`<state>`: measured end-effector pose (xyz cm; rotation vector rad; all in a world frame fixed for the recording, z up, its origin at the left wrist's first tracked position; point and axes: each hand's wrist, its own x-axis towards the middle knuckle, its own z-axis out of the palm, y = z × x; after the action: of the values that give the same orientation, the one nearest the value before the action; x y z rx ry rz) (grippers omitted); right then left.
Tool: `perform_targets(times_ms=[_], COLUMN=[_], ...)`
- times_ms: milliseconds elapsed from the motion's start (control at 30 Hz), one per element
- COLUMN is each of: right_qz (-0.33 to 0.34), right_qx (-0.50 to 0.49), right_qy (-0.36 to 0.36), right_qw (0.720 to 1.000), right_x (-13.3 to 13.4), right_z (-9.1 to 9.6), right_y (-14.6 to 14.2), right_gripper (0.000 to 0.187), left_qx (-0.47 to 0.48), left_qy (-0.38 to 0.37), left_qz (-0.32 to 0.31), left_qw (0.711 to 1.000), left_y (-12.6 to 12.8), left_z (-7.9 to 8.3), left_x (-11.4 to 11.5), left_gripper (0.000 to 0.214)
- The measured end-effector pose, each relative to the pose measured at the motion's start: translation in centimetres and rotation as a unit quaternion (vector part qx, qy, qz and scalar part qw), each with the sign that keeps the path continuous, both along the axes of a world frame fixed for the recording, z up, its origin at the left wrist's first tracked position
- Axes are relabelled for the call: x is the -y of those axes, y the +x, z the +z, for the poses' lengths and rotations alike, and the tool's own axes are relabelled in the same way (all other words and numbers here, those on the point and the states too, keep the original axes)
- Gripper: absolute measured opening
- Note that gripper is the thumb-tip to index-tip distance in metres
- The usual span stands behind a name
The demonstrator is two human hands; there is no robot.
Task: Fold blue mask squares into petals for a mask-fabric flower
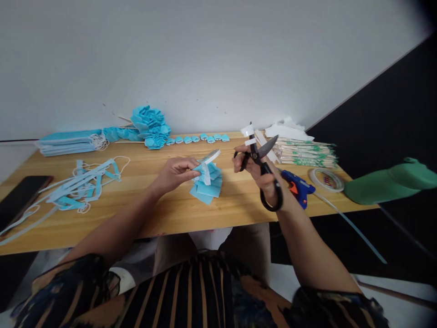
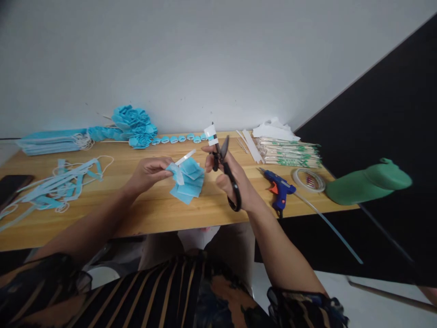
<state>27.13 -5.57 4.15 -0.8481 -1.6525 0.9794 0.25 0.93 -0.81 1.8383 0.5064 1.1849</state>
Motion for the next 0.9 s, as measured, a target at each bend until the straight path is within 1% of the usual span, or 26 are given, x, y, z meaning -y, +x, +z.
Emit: perform_targets(times_ms=[33, 100, 133, 167, 267, 367, 533, 700, 800, 900], right_qz=[-0.044, -0.140, -0.172, -0.187, -0.169, -0.159, -0.167, -0.172, -0.171, -0.162], right_qx=[0.030, 0.086, 0.102, 0.109, 0.100, 0.105, 0.160, 0.193, 0.194, 0.153], right_qy=[0.006, 0.016, 0.023, 0.034, 0.071, 0.084, 0.118, 0.168, 0.151, 0.097], right_qw=[0.999, 0.986, 0.980, 0.976, 0.978, 0.978, 0.966, 0.951, 0.954, 0.970], right_x=[-0.2, -0.5, -0.6, -0.7, -1.0, -1.2, -1.3, -1.2, -1.3, -1.4], right_z=[-0.2, -0.6, -0.8, -1.0, -1.3, -1.4, -1.4, -1.9, -2.0, -1.5], right_y=[-0.2, -0.8, -1.3, -1.7, -2.9, -3.6, -4.1, -4.1, -4.0, -3.6], right_gripper=[0.076, 0.058, 0.050, 0.044, 0.033, 0.028, 0.027, 0.033, 0.036, 0.037], left_qx=[-0.004, -0.021, -0.032, -0.042, -0.064, -0.085, -0.100, -0.097, -0.104, -0.102], left_qy=[0.009, 0.032, 0.047, 0.064, 0.120, 0.158, 0.177, 0.175, 0.173, 0.166], left_qz=[0.004, 0.015, 0.021, 0.026, 0.032, 0.031, 0.035, 0.038, 0.038, 0.034], left_qw=[1.000, 0.999, 0.998, 0.997, 0.990, 0.983, 0.979, 0.979, 0.979, 0.980], left_y=[0.0, 0.0, 0.1, 0.1, 0.4, 0.6, 0.9, 1.0, 1.0, 0.9], left_z=[0.0, 0.1, 0.1, 0.2, 0.5, 0.8, 1.1, 1.2, 1.2, 1.2], left_x=[0.0, 0.0, 0.1, 0.1, 0.4, 0.7, 1.1, 1.3, 1.3, 1.1], left_gripper=[0.028, 0.027, 0.025, 0.024, 0.017, 0.015, 0.019, 0.019, 0.020, 0.023])
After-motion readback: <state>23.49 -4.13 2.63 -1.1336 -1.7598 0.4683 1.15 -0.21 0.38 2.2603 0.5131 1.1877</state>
